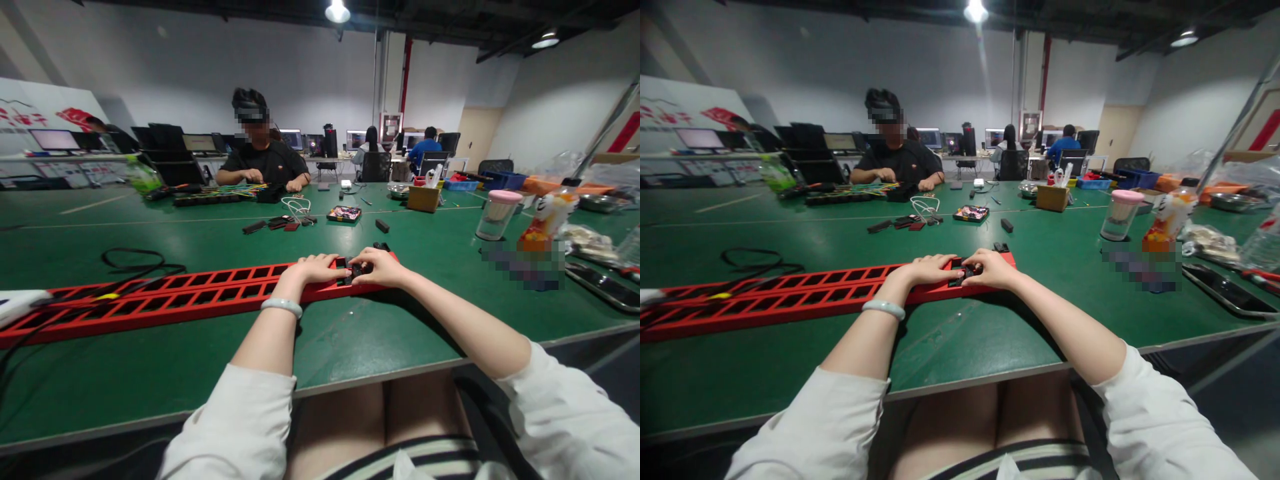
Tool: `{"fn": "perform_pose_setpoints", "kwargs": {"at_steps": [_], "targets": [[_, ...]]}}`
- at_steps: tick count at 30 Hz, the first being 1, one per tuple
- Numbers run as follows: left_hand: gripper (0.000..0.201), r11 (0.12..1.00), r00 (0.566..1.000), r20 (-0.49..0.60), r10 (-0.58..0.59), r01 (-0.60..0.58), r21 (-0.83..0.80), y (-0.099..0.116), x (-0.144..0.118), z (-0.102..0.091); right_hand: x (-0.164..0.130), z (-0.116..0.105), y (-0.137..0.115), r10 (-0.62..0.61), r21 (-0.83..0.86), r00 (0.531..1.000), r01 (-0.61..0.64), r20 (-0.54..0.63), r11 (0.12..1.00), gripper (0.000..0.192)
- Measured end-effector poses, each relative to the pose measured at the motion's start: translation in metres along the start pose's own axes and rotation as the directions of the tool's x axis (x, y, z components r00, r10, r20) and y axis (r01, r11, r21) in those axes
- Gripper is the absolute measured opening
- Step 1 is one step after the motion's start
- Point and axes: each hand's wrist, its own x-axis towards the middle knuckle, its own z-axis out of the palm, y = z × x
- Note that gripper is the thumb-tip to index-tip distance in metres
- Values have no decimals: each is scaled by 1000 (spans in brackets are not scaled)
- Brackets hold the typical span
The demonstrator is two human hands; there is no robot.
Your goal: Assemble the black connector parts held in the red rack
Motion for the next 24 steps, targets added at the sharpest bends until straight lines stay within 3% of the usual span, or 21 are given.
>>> {"fn": "perform_pose_setpoints", "kwargs": {"at_steps": [24], "targets": [[94,1000,1000,4,13,-13,-18,-2,-2,0,-1,3,-3,-27,-23,998,28,52,999,43]]}}
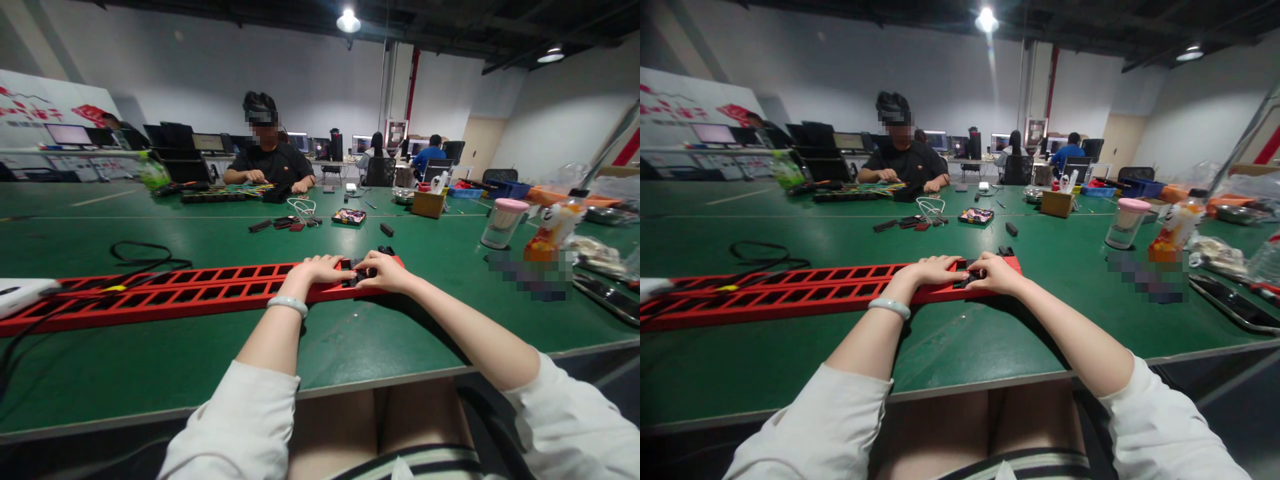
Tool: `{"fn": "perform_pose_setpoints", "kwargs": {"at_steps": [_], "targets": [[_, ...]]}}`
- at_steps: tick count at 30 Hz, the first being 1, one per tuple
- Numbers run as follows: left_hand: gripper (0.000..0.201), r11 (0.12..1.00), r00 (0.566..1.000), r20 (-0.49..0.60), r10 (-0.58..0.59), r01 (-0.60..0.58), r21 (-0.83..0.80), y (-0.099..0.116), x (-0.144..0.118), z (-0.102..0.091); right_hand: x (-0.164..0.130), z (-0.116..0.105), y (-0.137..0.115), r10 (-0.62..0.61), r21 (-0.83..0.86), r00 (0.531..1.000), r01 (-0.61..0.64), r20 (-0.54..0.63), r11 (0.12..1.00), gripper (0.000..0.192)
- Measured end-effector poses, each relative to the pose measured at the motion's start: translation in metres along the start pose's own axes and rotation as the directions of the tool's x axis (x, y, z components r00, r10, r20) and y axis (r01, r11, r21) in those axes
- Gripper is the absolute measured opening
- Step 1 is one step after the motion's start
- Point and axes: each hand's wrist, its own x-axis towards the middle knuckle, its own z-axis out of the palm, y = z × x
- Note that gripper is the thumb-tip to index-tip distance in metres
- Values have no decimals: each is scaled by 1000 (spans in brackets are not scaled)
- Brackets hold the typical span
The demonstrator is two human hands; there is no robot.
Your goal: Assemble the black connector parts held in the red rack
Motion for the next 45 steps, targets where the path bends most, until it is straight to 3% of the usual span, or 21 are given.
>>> {"fn": "perform_pose_setpoints", "kwargs": {"at_steps": [17,31,40,45], "targets": [[93,1000,1000,13,-23,23,-5,7,-7,-5,1,3,1,39,-21,999,-38,16,999,41],[93,1000,1000,15,-11,11,-5,-1,2,0,1,0,0,-88,-126,990,101,108,987,38],[83,998,998,5,-68,68,-7,12,-5,-6,1,5,3,-104,-131,994,107,33,986,30],[86,992,991,-56,-120,122,16,21,0,2,1,1,-1,-110,-123,993,105,-32,987,28]]}}
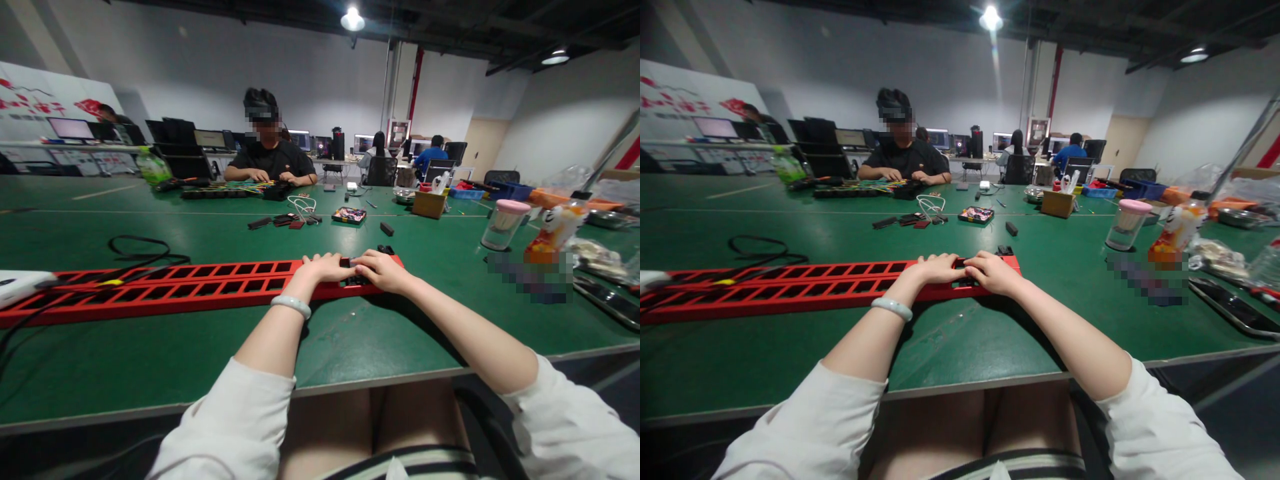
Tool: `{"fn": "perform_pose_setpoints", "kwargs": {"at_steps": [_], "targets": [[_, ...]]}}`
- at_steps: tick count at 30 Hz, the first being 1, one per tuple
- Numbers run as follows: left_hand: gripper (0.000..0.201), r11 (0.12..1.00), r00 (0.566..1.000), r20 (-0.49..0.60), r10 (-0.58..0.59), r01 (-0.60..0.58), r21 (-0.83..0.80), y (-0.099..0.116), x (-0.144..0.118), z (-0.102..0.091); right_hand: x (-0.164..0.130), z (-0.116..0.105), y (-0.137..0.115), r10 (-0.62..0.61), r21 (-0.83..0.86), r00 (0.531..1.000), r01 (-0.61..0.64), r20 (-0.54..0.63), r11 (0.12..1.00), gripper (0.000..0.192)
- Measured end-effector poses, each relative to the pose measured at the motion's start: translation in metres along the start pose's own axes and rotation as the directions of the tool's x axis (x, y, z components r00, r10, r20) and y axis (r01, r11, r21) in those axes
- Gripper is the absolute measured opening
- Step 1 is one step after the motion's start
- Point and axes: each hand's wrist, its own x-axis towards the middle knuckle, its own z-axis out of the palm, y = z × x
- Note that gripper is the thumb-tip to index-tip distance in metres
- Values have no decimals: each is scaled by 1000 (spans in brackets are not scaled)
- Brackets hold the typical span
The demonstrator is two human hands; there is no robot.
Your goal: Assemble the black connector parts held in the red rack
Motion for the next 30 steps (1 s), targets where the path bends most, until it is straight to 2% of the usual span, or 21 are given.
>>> {"fn": "perform_pose_setpoints", "kwargs": {"at_steps": [7,13,20,26,30], "targets": [[89,998,998,-18,-53,53,14,6,4,7,1,-3,3,69,-60,991,-76,-118,995,29],[93,998,998,0,-56,56,3,6,3,4,0,-1,6,107,-62,990,-113,-93,992,31],[91,999,999,-10,-45,45,8,4,5,7,0,-5,2,63,-67,994,-69,-94,995,21],[91,999,999,6,-52,52,9,7,1,3,0,-5,3,22,-70,995,-29,-95,997,25],[90,998,998,7,-59,59,10,7,1,3,1,-5,5,39,-50,994,-44,-101,998,27]]}}
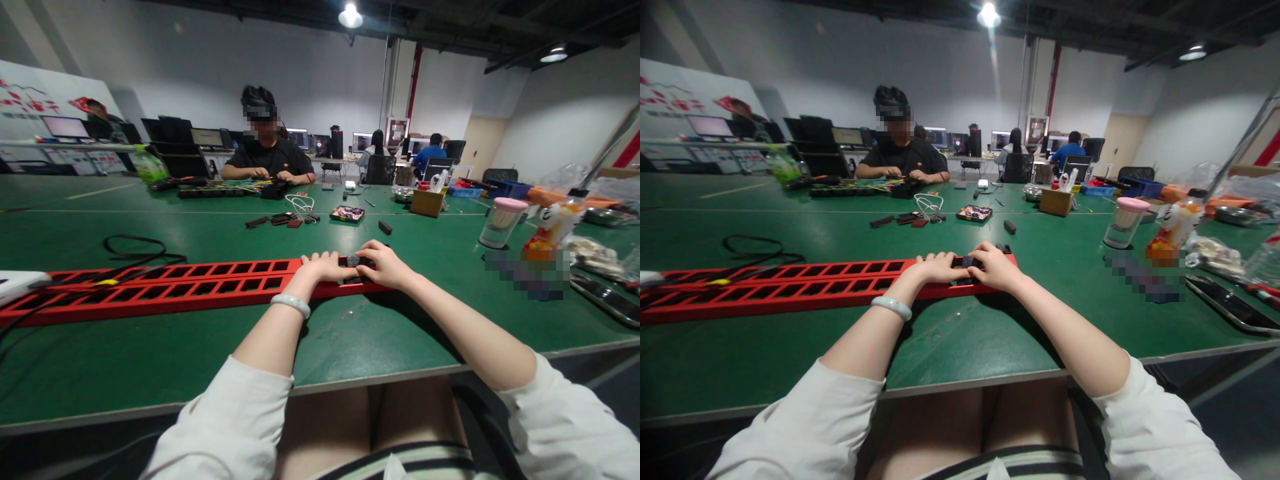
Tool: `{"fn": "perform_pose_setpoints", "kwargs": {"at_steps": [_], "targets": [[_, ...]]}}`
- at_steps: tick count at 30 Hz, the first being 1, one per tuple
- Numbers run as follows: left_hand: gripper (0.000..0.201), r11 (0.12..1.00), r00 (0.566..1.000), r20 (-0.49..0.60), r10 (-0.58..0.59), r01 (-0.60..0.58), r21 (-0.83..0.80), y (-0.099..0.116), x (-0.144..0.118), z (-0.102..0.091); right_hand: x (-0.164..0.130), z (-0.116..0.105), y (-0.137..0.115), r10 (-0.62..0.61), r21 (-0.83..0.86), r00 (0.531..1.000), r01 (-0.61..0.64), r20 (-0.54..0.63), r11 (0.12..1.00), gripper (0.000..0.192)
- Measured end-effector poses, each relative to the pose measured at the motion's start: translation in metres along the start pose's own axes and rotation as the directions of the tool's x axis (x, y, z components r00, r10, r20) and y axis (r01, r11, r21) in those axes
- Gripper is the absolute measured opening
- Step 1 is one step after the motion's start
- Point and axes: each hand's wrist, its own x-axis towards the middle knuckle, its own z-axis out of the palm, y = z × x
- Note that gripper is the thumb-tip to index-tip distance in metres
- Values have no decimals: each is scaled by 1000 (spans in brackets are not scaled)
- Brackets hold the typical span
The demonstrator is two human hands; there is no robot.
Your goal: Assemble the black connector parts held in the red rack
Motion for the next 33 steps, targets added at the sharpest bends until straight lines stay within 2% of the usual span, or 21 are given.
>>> {"fn": "perform_pose_setpoints", "kwargs": {"at_steps": [5,17,23,33], "targets": [[89,1000,1000,-6,0,0,-8,0,1,2,1,-4,1,37,-7,999,-37,-8,999,24],[86,1000,1000,-16,-15,15,-8,3,-2,0,0,-7,-1,38,-9,999,-37,20,999,18],[90,1000,1000,-12,-19,18,-12,4,-2,-1,-1,-9,0,43,-64,999,-41,32,997,16],[94,999,999,-18,-30,30,-18,3,4,4,1,-24,-6,46,-53,979,-36,198,998,22]]}}
